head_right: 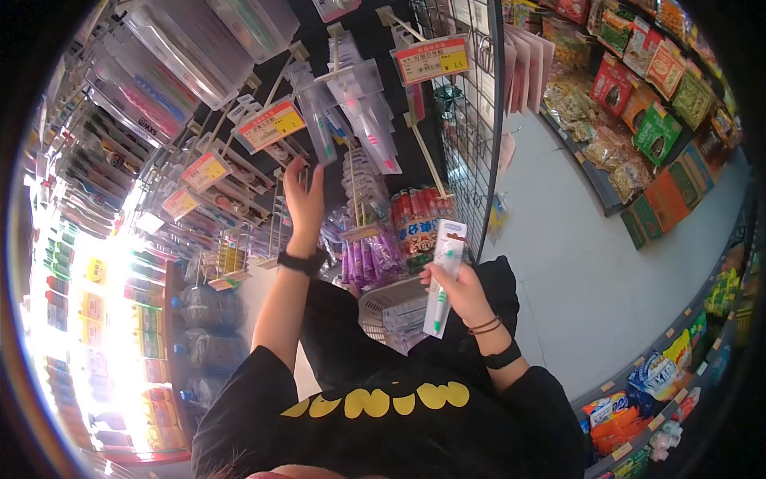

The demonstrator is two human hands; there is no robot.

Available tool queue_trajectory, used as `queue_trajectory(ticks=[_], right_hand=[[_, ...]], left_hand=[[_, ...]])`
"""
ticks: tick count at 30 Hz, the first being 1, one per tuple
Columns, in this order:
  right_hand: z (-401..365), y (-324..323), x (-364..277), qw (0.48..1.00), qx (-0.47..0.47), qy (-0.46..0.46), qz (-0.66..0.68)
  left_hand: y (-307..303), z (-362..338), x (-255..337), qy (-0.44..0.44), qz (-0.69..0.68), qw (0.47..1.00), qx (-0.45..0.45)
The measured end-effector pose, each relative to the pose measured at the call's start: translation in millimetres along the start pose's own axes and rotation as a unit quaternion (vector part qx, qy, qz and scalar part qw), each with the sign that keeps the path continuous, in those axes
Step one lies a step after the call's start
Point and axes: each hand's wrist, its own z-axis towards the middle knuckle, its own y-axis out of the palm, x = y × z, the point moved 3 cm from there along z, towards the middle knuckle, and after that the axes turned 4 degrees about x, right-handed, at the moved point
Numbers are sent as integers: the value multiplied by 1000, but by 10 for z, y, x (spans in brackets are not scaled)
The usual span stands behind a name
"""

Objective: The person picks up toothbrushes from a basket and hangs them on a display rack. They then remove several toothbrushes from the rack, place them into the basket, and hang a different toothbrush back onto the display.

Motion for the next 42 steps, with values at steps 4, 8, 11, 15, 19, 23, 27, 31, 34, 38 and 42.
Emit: queue_trajectory(ticks=[4, 8, 11, 15, 19, 23, 27, 31, 34, 38, 42], right_hand=[[64, 360, -240, 991, -51, -107, -66], [142, 725, -478, 976, -97, -173, -85], [201, 884, -376, 976, -149, -135, -80], [160, 995, -254, 970, -124, -185, -94], [108, 891, -170, 981, -111, -130, -96], [80, 896, -131, 982, -143, -103, -74], [54, 814, -120, 984, -129, -45, -113], [56, 767, -80, 980, -125, -111, -104], [4, 746, 43, 981, -140, -90, -103], [-63, 744, 135, 978, -158, -62, -121], [-109, 716, 93, 974, -148, -57, -161]], left_hand=[[-215, -676, 420, -134, -149, 960, -194], [-402, -1419, 773, -266, -353, 816, -372], [-512, -1419, 852, -291, -380, 816, -324], [-567, -1520, 720, -327, -340, 820, -324], [-654, -1652, 634, -375, -298, 758, -443], [-618, -1777, 673, -413, -376, 737, -380], [-596, -1622, 620, -384, -363, 786, -320], [-622, -1010, 511, -335, -324, 863, -196], [-596, -621, 500, -267, -340, 885, -175], [-485, -278, 480, -223, -341, 899, -159], [-384, -120, 514, -168, -318, 917, -171]])
